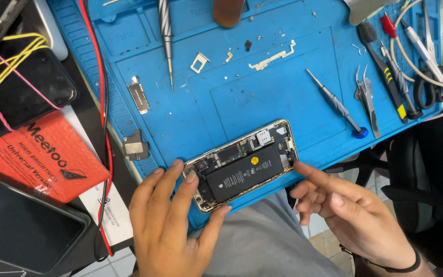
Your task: The person uses a screwdriver to remove screws from a disassembled smartphone and then uses tweezers to lift and reposition internal components, including a small black part and a white connector, on a blue work mat.
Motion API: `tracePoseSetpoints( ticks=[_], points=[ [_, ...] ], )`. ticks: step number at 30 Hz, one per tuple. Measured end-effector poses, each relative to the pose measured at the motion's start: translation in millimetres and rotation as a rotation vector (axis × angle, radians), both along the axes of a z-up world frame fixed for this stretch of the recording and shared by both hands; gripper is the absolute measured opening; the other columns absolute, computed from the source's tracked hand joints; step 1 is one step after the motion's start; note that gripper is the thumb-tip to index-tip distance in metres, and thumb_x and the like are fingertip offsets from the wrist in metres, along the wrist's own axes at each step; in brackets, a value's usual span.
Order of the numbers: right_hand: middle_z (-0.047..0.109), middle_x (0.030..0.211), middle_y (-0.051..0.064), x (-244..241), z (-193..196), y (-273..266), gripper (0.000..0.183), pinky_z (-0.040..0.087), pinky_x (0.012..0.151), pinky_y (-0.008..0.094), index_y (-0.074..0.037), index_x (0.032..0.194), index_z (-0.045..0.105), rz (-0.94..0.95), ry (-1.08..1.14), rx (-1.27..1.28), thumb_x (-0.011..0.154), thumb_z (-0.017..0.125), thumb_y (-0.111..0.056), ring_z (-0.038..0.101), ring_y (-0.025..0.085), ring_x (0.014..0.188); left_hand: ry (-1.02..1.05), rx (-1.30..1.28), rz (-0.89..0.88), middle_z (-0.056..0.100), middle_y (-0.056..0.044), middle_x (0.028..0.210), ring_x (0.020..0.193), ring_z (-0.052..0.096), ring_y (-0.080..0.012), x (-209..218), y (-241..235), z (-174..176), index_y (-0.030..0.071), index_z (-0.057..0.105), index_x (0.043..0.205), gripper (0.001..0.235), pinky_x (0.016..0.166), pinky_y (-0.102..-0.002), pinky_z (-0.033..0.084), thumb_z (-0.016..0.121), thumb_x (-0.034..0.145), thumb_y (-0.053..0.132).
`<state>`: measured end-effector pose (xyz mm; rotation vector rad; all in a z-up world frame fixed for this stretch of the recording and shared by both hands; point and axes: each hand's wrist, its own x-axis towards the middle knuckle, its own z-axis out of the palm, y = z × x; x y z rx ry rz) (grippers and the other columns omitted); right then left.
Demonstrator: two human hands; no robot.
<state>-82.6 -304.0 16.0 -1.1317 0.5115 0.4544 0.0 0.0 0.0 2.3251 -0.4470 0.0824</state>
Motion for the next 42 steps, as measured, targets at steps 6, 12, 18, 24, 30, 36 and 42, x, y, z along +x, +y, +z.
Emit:
tracePoseSetpoints(
  ticks=[6, 12, 18, 24, 30, 36, 42],
  points=[
    [0.065, 0.127, 0.023, 4.8, 11.0, 7.2, 0.074, 0.056, 0.085, 0.047, 0.009, 0.159, 0.033, 0.037, -0.002, -0.003, 0.103, 0.054, -0.033, 0.066, 0.030, 0.098, -0.017, -0.019, -0.028, 0.059, -0.026, 0.136, 0.127, 0.053, -0.0467, 1.8, 2.9, -2.2, 0.005, 0.056, 0.129, 0.071, 0.106, -0.055, 0.044, 0.091, 0.072, 0.030],
    [0.067, 0.117, 0.024, 2.4, 0.5, 0.4, 0.073, 0.055, 0.081, 0.044, 0.014, 0.157, 0.038, -0.078, -0.004, 0.119, 0.107, 0.050, -0.037, 0.064, 0.030, 0.093, -0.003, -0.020, -0.029, 0.058, -0.026, 0.137, 0.128, 0.052, -0.0463, 1.4, 2.5, -1.7, 0.005, 0.056, 0.131, 0.073, 0.107, -0.056, 0.043, 0.091, 0.073, 0.031],
    [0.066, 0.109, 0.020, 5.0, -12.2, -6.6, 0.070, 0.055, 0.073, 0.035, 0.019, 0.151, 0.043, -0.190, -0.004, 0.359, 0.115, 0.044, -0.041, 0.066, 0.024, 0.090, 0.007, -0.013, -0.023, 0.059, -0.026, 0.136, 0.129, 0.052, -0.0461, 1.3, 1.9, -0.7, 0.005, 0.057, 0.130, 0.072, 0.107, -0.055, 0.043, 0.091, 0.072, 0.032],
    [0.066, 0.110, 0.022, 7.5, -10.8, -2.3, 0.074, 0.056, 0.070, 0.033, 0.019, 0.150, 0.042, -0.221, -0.006, 0.412, 0.115, 0.039, -0.046, 0.067, 0.024, 0.091, 0.010, -0.005, -0.014, 0.059, -0.025, 0.136, 0.128, 0.052, -0.0456, 0.8, 1.3, -0.3, 0.005, 0.058, 0.128, 0.070, 0.107, -0.055, 0.043, 0.091, 0.072, 0.032],
    [0.065, 0.113, 0.021, 7.1, -7.8, 3.2, 0.078, 0.056, 0.070, 0.033, 0.014, 0.154, 0.037, -0.187, -0.067, 0.523, 0.111, 0.035, -0.051, 0.067, 0.025, 0.094, 0.009, 0.010, -0.008, 0.060, -0.024, 0.136, 0.128, 0.052, -0.0454, 0.4, 1.1, -0.3, 0.005, 0.059, 0.128, 0.070, 0.107, -0.054, 0.043, 0.091, 0.072, 0.033],
    [0.067, 0.120, 0.024, 4.5, -18.3, 5.9, 0.079, 0.055, 0.075, 0.032, 0.023, 0.154, 0.036, -0.234, -0.125, 0.679, 0.124, 0.031, -0.051, 0.068, 0.025, 0.094, 0.016, 0.010, 0.003, 0.060, -0.024, 0.136, 0.129, 0.052, -0.0451, 0.1, 0.0, 0.5, 0.005, 0.060, 0.126, 0.068, 0.107, -0.054, 0.043, 0.091, 0.071, 0.033],
    [0.067, 0.118, 0.026, 2.2, -19.0, 0.5, 0.088, 0.056, 0.072, 0.034, 0.018, 0.155, 0.036, -0.104, -0.151, 0.503, 0.109, 0.037, -0.058, 0.068, 0.026, 0.096, 0.021, 0.020, 0.011, 0.061, -0.023, 0.136, 0.128, 0.053, -0.0449, -0.8, -0.3, 0.8, 0.005, 0.061, 0.124, 0.068, 0.107, -0.054, 0.043, 0.092, 0.070, 0.032]
  ],
)
